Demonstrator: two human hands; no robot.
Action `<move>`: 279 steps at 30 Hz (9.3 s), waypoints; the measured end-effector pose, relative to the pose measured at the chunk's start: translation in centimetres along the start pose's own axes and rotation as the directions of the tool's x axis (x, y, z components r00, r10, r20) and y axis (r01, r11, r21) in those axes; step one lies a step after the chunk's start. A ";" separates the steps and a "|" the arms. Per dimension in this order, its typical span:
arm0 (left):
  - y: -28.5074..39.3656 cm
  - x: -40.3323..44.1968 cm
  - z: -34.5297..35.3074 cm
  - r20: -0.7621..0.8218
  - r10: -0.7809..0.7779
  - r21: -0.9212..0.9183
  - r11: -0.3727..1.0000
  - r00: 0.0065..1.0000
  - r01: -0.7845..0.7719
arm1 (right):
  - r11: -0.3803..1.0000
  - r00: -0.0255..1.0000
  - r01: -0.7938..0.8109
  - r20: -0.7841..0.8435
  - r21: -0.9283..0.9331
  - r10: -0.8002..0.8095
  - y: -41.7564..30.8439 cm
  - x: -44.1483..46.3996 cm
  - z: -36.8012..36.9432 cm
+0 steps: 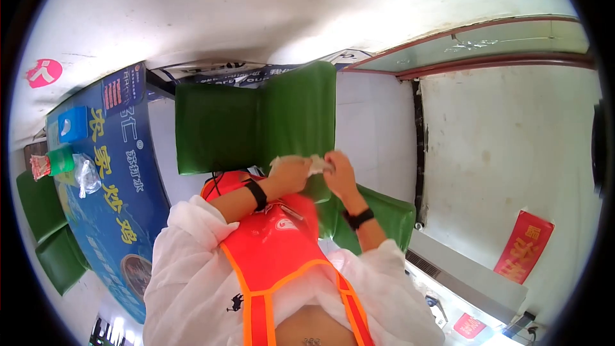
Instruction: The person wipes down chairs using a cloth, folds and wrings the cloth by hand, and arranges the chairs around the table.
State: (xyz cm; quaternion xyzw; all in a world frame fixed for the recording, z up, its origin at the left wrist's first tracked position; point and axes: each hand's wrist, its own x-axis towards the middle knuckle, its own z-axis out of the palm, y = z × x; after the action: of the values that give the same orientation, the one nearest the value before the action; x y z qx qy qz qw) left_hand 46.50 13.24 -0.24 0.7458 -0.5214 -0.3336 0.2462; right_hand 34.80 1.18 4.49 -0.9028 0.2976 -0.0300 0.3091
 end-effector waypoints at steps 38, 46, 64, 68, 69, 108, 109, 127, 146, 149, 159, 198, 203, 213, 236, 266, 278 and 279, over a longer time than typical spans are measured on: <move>0.1 -3.0 -4.3 0.489 0.403 -0.193 0.915 0.774 -0.355 | 0.870 0.748 -0.489 -0.479 0.070 0.459 -5.1 -8.2 2.5; 0.5 -1.6 -2.8 0.071 0.161 -0.363 0.923 0.984 -0.125 | 0.885 0.688 -0.437 -0.574 0.159 0.443 -4.9 -5.8 1.8; -3.2 -10.5 4.7 -0.021 0.035 -0.205 0.978 0.999 -0.039 | 0.919 0.935 -0.137 -0.260 0.369 0.243 -2.4 -12.6 3.9; -2.8 -17.4 6.6 -0.032 0.054 -0.108 0.993 0.998 -0.058 | 0.958 0.994 -0.090 -0.031 0.273 0.102 0.8 -19.2 6.3; -3.0 -19.1 8.0 -0.083 0.007 -0.094 0.995 0.996 -0.015 | 0.950 0.992 -0.122 0.016 0.289 0.122 1.3 -20.7 6.6; 11.4 -57.3 26.3 -0.362 -0.272 -0.647 0.762 0.892 -0.030 | 0.992 0.707 -0.014 0.703 0.129 -0.082 -2.6 -52.4 20.0; 12.0 -57.9 26.7 -0.343 -0.340 -0.625 0.778 0.876 0.057 | 0.992 0.730 0.071 0.673 0.100 -0.120 -1.7 -52.7 20.3; 13.1 -67.0 34.0 -0.383 -0.411 -0.369 0.889 0.827 0.271 | 0.985 0.675 0.155 0.720 0.075 -0.161 -3.9 -56.3 19.1; 1.6 -94.8 22.3 -0.809 -0.367 -0.212 0.911 0.459 0.355 | 0.920 0.885 0.279 0.297 0.276 -0.358 -32.3 -68.7 28.5; -0.1 -96.4 22.2 -0.836 -0.326 -0.182 0.924 0.441 0.337 | 0.946 0.898 0.260 0.311 0.195 -0.311 -33.1 -71.2 31.6; -8.7 -99.6 35.5 -0.386 -0.691 -0.321 0.722 0.611 0.613 | 0.917 0.717 0.093 0.613 0.387 -0.331 -27.5 -76.0 44.0; -27.5 -86.9 15.7 -0.061 -0.776 -0.986 0.143 0.628 0.081 | 0.278 0.537 -0.843 0.755 0.461 0.376 -45.5 -57.2 60.5; -26.2 -92.2 20.0 -0.053 -0.796 -0.991 0.115 0.603 0.064 | 0.571 0.639 -0.697 0.737 0.435 0.219 -42.1 -63.3 65.9; -25.4 -103.3 24.1 0.187 -0.838 -0.960 -0.044 0.513 0.278 | 0.731 0.668 -0.616 0.686 0.293 0.288 -45.7 -74.5 69.5; -39.1 -93.8 8.8 -0.499 -0.532 -0.502 0.821 0.684 0.272 | 0.472 0.684 -0.672 0.722 0.570 0.102 -60.5 -54.2 66.1; -36.9 -84.2 6.2 -0.017 -0.886 -0.992 0.074 0.463 0.105 | 0.348 0.609 -0.793 0.677 0.501 0.413 -55.8 -46.3 65.0; -42.3 -78.0 -0.8 0.000 -0.891 -0.996 0.040 0.455 0.078 | 0.224 0.661 -0.748 0.674 0.624 0.329 -57.7 -36.1 66.2; -42.8 -77.5 -1.2 0.001 -0.891 -0.995 0.043 0.455 0.086 | 0.217 0.660 -0.749 0.675 0.626 0.329 -58.1 -35.3 66.1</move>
State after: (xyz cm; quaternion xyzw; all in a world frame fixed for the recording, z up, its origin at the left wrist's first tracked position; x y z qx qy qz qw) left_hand 55.55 100.63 -11.34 0.6481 0.2371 -0.3431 0.6371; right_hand 51.67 93.19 -10.83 -0.4205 0.4687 0.1199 0.7675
